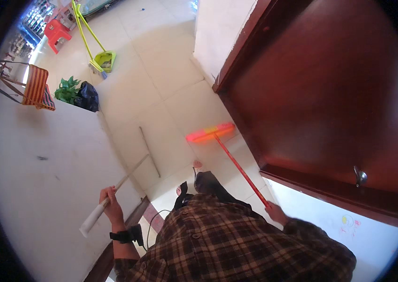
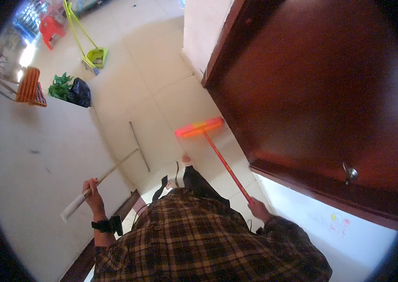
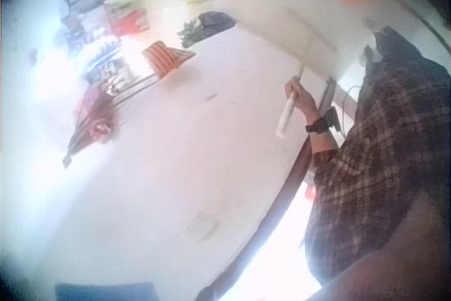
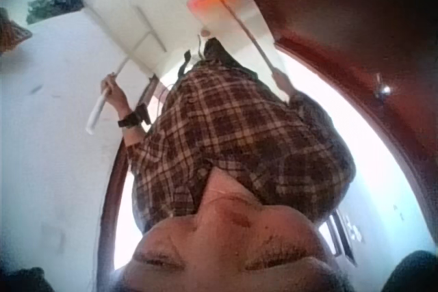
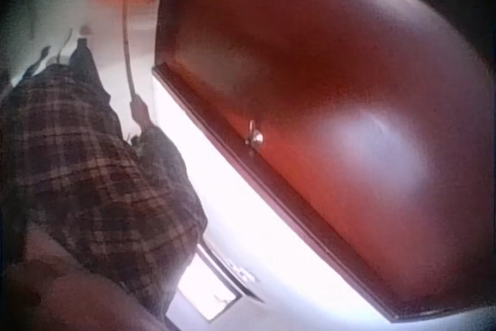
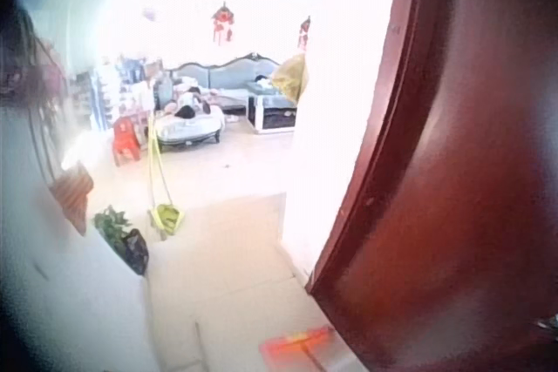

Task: The person sweeps the tiled floor in a hallway and living area using a broom, pushing debris along the tiles and picking up a small blue cap by hand.

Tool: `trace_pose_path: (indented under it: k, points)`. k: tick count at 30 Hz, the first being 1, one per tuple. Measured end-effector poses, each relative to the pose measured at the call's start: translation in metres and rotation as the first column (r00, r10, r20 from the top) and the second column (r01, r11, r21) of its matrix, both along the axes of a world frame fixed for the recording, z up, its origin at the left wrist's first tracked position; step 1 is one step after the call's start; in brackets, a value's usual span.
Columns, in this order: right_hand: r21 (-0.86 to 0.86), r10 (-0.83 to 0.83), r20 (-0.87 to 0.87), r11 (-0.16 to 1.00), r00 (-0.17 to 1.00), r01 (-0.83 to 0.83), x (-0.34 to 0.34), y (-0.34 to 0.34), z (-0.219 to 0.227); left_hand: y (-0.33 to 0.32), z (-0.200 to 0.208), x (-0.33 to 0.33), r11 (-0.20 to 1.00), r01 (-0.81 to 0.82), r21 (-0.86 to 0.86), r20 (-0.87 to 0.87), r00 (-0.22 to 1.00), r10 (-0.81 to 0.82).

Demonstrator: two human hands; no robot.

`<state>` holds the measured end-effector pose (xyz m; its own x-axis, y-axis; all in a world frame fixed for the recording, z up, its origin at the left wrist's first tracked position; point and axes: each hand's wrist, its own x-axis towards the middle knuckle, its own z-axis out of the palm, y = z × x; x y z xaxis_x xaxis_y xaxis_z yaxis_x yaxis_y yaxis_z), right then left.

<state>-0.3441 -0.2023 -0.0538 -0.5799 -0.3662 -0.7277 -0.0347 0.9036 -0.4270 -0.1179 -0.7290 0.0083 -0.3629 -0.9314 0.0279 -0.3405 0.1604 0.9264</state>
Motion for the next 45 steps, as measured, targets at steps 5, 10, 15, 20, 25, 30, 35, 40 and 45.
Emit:
trace_pose_path:
  k: [5,10,15,20,25,30,35,40,45]
  points:
    - [-0.02,0.159,-0.161,0.986,0.974,-0.164,-0.095,-0.098,-0.102,-0.015,0.009,-0.011,0.999,-0.05,-0.021,0.086,0.995,0.052]
    - [0.015,0.108,-0.039,0.994,0.993,-0.107,-0.154,-0.206,-0.124,-0.026,0.005,-0.009,0.965,-0.246,0.091,0.163,0.96,0.229]
    - [0.013,0.056,0.159,0.998,0.986,-0.059,-0.148,-0.182,-0.104,-0.042,0.003,0.0,0.879,-0.456,0.14,0.135,0.888,0.439]
    - [0.082,0.024,0.332,0.995,0.943,-0.054,-0.11,-0.051,-0.101,-0.072,-0.007,0.038,0.754,-0.613,0.237,0.32,0.782,0.535]
    - [-0.011,0.086,0.132,0.996,0.988,-0.085,-0.082,-0.082,-0.058,-0.08,-0.018,0.085,0.632,-0.693,0.348,0.187,0.712,0.677]
    - [-0.236,0.197,-0.176,0.943,0.964,-0.236,-0.13,-0.175,-0.13,-0.105,-0.016,0.101,0.587,-0.728,0.354,0.185,0.67,0.719]
    - [-0.077,0.148,0.098,0.987,0.984,-0.141,-0.186,-0.354,-0.109,-0.143,-0.018,0.116,0.523,-0.791,0.318,0.253,0.602,0.757]
    - [-0.045,0.194,0.175,0.981,0.965,-0.19,-0.187,-0.39,-0.099,-0.177,-0.042,0.11,0.542,-0.762,0.355,0.241,0.634,0.735]
    - [0.114,0.142,0.342,0.975,0.929,-0.191,-0.152,-0.298,-0.076,-0.2,-0.062,0.092,0.569,-0.736,0.367,0.213,0.661,0.719]
